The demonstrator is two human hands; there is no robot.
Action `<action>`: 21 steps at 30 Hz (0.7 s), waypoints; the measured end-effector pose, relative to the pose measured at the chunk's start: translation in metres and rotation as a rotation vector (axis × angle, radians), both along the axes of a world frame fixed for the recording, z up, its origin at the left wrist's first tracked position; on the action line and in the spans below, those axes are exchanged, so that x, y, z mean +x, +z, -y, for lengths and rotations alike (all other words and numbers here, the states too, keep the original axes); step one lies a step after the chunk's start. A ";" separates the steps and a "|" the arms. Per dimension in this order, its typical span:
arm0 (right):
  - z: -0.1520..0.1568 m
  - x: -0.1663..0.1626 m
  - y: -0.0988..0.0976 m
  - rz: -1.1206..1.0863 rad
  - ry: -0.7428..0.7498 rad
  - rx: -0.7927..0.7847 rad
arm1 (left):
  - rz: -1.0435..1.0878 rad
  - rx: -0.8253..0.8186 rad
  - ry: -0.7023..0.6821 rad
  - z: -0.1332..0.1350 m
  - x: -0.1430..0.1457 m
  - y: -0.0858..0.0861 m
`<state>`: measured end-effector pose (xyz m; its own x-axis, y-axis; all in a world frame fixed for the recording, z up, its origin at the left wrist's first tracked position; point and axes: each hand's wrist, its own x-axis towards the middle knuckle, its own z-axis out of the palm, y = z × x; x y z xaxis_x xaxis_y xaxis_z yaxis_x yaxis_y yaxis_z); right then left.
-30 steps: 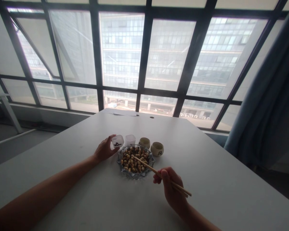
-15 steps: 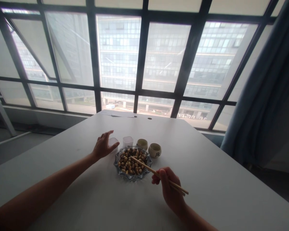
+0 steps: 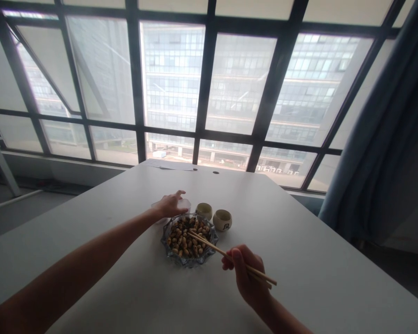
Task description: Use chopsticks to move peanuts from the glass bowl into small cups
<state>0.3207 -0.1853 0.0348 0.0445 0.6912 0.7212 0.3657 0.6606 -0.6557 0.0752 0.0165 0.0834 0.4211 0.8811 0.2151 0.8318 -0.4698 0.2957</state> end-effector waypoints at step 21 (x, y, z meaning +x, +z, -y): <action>0.011 -0.007 0.030 0.453 0.051 0.149 | 0.079 0.398 -0.076 0.009 -0.018 -0.017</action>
